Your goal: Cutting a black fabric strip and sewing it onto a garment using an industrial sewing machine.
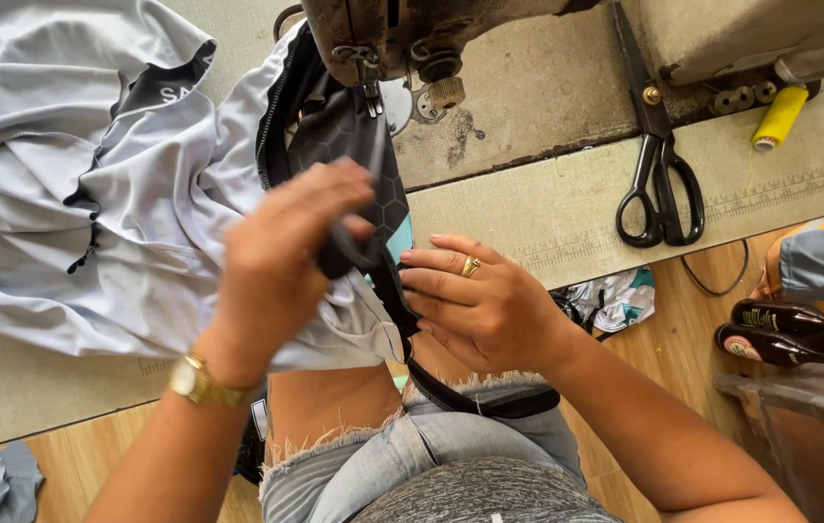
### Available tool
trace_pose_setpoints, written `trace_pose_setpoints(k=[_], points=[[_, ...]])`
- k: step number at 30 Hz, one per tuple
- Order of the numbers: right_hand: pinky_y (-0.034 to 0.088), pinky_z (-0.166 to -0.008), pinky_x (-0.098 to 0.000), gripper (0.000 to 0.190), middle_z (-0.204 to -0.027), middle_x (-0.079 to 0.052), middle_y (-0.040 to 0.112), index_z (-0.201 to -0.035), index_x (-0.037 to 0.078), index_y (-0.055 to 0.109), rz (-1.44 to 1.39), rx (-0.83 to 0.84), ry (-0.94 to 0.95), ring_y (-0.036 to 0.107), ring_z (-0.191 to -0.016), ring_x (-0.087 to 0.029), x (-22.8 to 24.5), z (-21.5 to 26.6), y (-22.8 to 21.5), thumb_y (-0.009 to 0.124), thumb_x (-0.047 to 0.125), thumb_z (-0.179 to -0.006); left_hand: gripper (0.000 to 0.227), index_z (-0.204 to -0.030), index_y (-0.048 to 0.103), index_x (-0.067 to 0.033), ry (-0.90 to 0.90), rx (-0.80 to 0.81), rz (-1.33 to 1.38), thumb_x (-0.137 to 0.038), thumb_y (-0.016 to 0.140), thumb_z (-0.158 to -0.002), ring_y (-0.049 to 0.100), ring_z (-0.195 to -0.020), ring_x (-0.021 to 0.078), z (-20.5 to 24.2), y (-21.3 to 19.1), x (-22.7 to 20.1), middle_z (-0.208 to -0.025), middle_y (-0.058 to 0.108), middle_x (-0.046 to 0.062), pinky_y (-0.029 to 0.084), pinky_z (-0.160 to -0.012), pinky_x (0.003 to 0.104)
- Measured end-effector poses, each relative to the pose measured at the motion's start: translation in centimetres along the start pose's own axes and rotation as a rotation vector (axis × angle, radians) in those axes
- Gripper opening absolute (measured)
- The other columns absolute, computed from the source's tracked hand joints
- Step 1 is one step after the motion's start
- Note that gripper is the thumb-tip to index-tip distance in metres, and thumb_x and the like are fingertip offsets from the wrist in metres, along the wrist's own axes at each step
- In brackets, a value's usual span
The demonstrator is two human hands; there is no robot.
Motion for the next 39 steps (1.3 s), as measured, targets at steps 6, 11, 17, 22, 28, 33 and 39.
trace_pose_setpoints(k=[6, 11, 17, 22, 28, 33, 39], points=[[0.051, -0.118, -0.0595, 0.023, -0.127, -0.020, 0.075, -0.115, -0.003, 0.077, 0.002, -0.006, 0.040, 0.070, -0.128, -0.043, -0.2, 0.7, 0.5, 0.062, 0.011, -0.105, 0.038, -0.128, 0.073, 0.0057, 0.107, 0.334, -0.287, 0.001, 0.064, -0.092, 0.070, -0.129, 0.0378, 3.0, 4.7, 0.3, -0.132, 0.076, 0.022, 0.048, -0.124, 0.053], [0.053, -0.116, -0.0577, 0.018, -0.121, -0.019, 0.075, -0.111, -0.002, 0.078, -0.010, -0.022, 0.046, 0.072, -0.122, -0.042, -0.1, 0.4, 0.3, 0.067, 0.010, -0.104, 0.034, -0.127, 0.072, 0.0063, 0.085, 0.320, -0.279, 0.001, 0.060, -0.096, 0.070, -0.129, 0.0395, 3.1, 4.9, 0.2, -0.130, 0.076, 0.023, 0.049, -0.123, 0.054], [0.052, -0.118, -0.0560, 0.021, -0.124, -0.018, 0.076, -0.112, -0.002, 0.080, 0.039, -0.019, 0.067, 0.070, -0.129, -0.038, 0.0, 0.2, 0.3, 0.074, 0.017, -0.105, 0.044, -0.127, 0.073, 0.0043, 0.059, 0.338, -0.281, 0.001, 0.062, -0.084, 0.068, -0.131, 0.0367, 2.6, 4.8, 0.7, -0.133, 0.076, 0.020, 0.045, -0.126, 0.050], [0.047, -0.123, -0.0562, 0.033, -0.141, -0.021, 0.070, -0.122, -0.004, 0.075, 0.110, -0.005, 0.163, 0.063, -0.141, -0.040, -0.2, -0.1, 0.8, 0.078, 0.024, -0.105, 0.056, -0.132, 0.071, 0.0082, 0.042, 0.301, -0.266, 0.007, 0.066, -0.076, 0.068, -0.131, 0.0391, 1.2, 4.8, 3.2, -0.135, 0.074, 0.024, 0.047, -0.126, 0.049], [0.047, -0.123, -0.0554, 0.032, -0.146, -0.020, 0.068, -0.131, -0.001, 0.073, 0.172, -0.101, 0.266, 0.063, -0.142, -0.039, -0.6, -0.1, 2.3, 0.072, 0.019, -0.107, 0.034, -0.125, 0.076, 0.0036, 0.045, 0.136, -0.164, 0.004, 0.066, -0.093, 0.072, -0.129, 0.0381, -0.2, 5.1, 5.5, -0.128, 0.079, 0.019, 0.054, -0.117, 0.048], [0.051, -0.119, -0.0547, 0.017, -0.124, -0.017, 0.078, -0.112, -0.001, 0.079, -0.246, -0.331, 0.458, 0.074, -0.126, -0.039, -0.8, 1.9, 1.0, 0.079, 0.001, -0.096, 0.063, -0.145, 0.066, 0.0015, 0.035, 0.176, -0.168, 0.001, 0.074, -0.082, 0.064, -0.138, 0.0449, 0.9, 1.4, 5.8, -0.136, 0.070, 0.027, 0.047, -0.122, 0.054], [0.056, -0.086, -0.0594, 0.044, -0.101, -0.019, 0.060, -0.147, 0.023, 0.075, -1.621, -0.625, 0.650, 0.061, -0.096, -0.040, 1.4, 9.1, -6.1, 0.050, 0.002, -0.117, 0.054, -0.102, 0.070, -0.0014, -0.107, 0.422, -0.613, -0.054, 0.084, -0.097, 0.059, -0.095, 0.0389, 3.2, -10.9, 6.8, -0.099, 0.061, 0.019, 0.048, -0.091, 0.050]])
Point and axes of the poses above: each hand's wrist, its own z-axis away from the middle knuckle, its own y-axis out of the palm, x = y × z, the point moved 1 cm from there along -z, towards the middle knuckle
